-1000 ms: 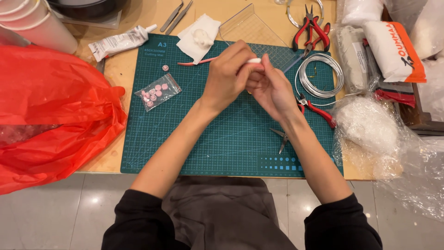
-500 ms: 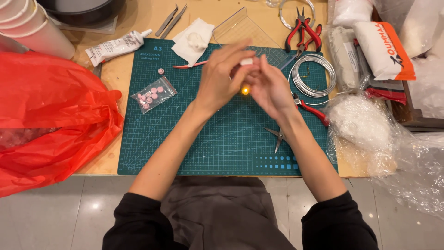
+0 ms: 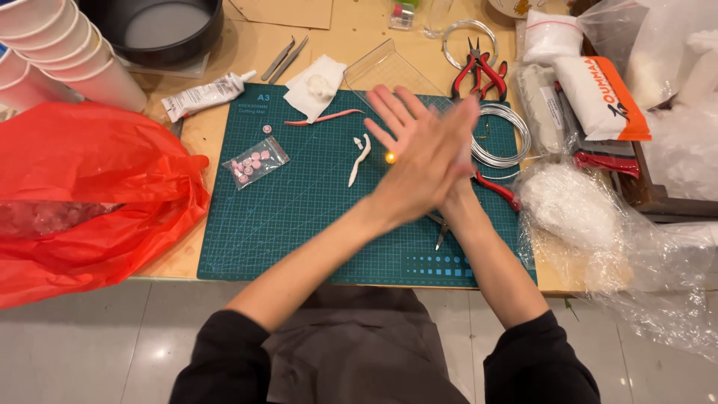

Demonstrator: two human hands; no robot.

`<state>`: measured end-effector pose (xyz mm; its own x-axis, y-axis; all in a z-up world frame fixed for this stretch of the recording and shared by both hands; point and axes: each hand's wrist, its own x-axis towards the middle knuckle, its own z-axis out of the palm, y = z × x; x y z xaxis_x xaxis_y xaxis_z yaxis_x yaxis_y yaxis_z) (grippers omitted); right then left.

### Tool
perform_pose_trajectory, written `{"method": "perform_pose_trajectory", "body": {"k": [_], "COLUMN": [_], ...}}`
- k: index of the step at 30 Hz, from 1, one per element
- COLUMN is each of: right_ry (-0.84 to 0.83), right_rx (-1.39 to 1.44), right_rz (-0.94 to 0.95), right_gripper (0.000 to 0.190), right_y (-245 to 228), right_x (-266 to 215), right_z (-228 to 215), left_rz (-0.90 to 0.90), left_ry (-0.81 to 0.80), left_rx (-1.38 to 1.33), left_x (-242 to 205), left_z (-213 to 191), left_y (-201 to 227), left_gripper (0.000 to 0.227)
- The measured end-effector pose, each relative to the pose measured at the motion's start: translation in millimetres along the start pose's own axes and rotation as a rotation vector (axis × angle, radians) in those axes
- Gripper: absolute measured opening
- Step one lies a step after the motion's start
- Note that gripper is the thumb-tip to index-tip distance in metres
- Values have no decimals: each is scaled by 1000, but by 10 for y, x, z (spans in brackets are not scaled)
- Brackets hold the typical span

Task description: Shaping and assembling small clay pieces to create a miniature food item.

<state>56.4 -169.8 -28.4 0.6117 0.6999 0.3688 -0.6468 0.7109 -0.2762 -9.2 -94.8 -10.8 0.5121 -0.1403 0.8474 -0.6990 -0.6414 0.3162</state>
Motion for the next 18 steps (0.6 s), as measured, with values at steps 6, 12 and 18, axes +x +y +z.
{"method": "perform_pose_trajectory", "body": {"k": [6, 12, 18], "right_ry": [146, -31, 90], "right_rx": [163, -96, -570], "right_rz": [12, -45, 53], "right_gripper": [115, 102, 103], "right_y": [-104, -307, -35], "right_x": [-22, 137, -26], "right_z": [387, -659, 248], "left_rz": [-257, 55, -212], "left_ry": [-217, -258, -224], "left_rx": [402, 43, 328], "left_x": [219, 169, 610], "left_z": [-39, 143, 49], "left_y": [-680, 276, -572], "left_gripper": [71, 92, 82]}}
